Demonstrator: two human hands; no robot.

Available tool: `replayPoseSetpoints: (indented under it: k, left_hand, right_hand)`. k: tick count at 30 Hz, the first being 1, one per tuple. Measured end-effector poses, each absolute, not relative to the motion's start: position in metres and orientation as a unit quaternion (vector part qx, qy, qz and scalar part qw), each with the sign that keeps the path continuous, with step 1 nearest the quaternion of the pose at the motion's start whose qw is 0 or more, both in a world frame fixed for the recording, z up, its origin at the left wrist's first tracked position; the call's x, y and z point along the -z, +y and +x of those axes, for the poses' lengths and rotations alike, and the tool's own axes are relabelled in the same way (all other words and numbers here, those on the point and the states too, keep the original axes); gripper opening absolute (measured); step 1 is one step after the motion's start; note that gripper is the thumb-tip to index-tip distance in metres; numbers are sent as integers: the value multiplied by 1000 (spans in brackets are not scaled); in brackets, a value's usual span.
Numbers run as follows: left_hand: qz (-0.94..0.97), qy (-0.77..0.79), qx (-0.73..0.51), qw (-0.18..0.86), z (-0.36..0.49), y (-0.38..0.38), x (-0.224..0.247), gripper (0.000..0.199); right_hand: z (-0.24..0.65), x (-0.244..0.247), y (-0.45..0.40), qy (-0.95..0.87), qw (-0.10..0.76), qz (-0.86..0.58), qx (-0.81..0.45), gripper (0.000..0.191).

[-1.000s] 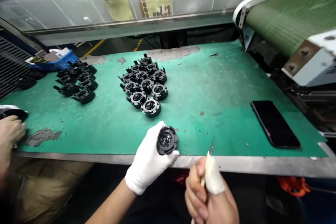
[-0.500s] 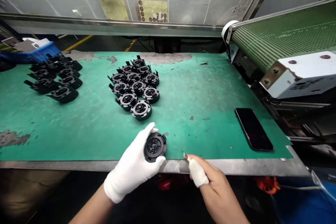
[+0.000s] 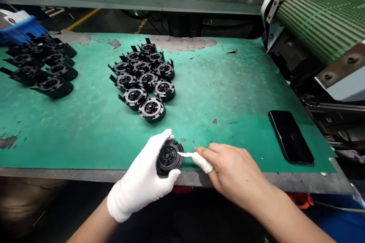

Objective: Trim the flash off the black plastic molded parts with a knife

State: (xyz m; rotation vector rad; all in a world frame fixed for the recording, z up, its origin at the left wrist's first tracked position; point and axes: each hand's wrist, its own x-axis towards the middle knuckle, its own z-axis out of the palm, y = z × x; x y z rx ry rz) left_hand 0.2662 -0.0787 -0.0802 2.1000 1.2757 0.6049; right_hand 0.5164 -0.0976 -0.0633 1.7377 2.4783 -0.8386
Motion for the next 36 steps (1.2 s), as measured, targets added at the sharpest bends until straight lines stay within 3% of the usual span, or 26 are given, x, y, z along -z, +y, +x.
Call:
replayPoseSetpoints:
  k: [8,15,21,27,31,36]
  left_hand:
    - [801,472,-240,280,266,-78,84,79]
    - [792,487,-245,275,272,-81,86,80]
    - [793,494,-249,255,275,-86,89,81]
    - [770,530,-267,235,285,-92,91,80]
    - [764,537,-279,223,289,-97,93,81]
    - [763,537,-281,224,288,-97,93,80]
  right_hand:
    - [520,64,-103,803,-28,515,297,52]
    - [509,63,-102,785,-10,578,221,38]
    - [505,65,-110,775,-36,580,250,36]
    - [495,67,-112,754,-33,625,201,34]
    - [492,63,-116,744,-62,616,251,35]
    - [490,60,-116,752,-11,615,237,37]
